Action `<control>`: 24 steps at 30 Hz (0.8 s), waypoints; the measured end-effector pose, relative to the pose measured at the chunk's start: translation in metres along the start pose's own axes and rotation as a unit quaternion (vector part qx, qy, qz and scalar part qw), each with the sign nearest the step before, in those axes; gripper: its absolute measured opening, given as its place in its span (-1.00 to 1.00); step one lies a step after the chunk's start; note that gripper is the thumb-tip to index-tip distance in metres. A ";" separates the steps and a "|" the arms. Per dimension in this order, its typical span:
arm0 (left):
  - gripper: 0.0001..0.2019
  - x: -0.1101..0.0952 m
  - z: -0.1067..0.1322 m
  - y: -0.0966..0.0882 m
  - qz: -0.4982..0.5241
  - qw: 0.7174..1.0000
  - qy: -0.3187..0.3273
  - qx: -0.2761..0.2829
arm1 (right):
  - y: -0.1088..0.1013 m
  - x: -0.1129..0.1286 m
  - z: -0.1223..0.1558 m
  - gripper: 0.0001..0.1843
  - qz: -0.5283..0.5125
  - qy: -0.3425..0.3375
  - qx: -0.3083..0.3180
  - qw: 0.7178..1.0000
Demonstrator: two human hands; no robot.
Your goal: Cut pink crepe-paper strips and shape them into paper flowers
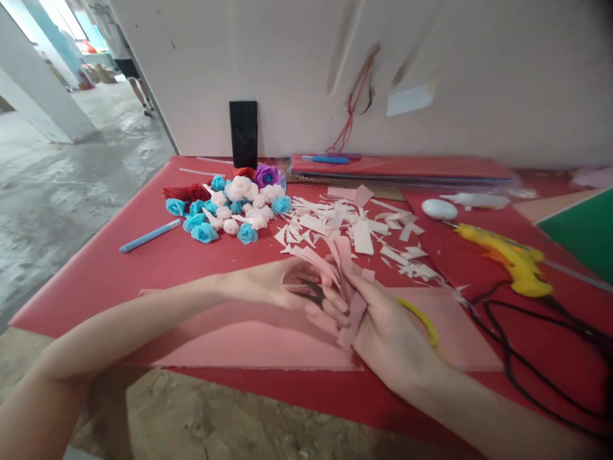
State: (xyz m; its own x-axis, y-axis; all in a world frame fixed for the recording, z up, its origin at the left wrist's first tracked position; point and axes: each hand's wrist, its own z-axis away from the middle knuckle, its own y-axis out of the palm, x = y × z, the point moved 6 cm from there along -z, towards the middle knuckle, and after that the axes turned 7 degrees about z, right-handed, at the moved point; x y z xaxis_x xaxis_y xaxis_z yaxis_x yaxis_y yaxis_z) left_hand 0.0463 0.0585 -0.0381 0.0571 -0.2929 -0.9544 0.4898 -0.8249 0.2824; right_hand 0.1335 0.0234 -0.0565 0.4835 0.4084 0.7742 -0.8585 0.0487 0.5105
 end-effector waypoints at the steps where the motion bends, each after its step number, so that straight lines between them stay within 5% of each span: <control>1: -0.70 0.002 0.001 0.004 0.006 1.000 -0.007 -0.005 | 0.001 -0.003 0.002 -0.84 0.003 0.014 0.004 1.000; 4: -0.82 0.010 0.004 0.009 0.032 0.996 -0.041 -0.070 | 0.003 -0.015 0.007 -0.78 0.043 0.043 0.009 0.998; 9: -0.70 0.016 0.007 -0.001 0.069 0.980 -0.040 -0.181 | 0.010 -0.024 0.012 -0.74 0.179 0.017 0.041 0.983; 17: -0.62 0.021 0.011 0.015 0.132 0.981 -0.071 -0.125 | 0.016 -0.016 0.018 -0.51 0.339 -0.008 0.037 0.940; 21: -0.64 0.001 0.013 -0.003 0.150 0.958 0.058 -0.235 | -0.002 -0.008 0.017 -0.38 0.421 -0.001 -0.054 0.905; 24: -0.66 -0.012 0.016 -0.018 0.178 0.933 0.128 -0.284 | -0.005 0.012 0.017 -0.45 0.466 -0.075 -0.063 0.879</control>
State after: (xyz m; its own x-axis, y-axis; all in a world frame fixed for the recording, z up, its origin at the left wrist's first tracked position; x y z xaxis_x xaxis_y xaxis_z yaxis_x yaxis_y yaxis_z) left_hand 0.0232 0.0691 -0.0305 0.4743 -0.3153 -0.8220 0.7784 -0.2860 0.5589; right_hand 0.1466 0.0124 -0.0440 -0.4309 0.2006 0.8798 -0.9016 -0.1383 -0.4100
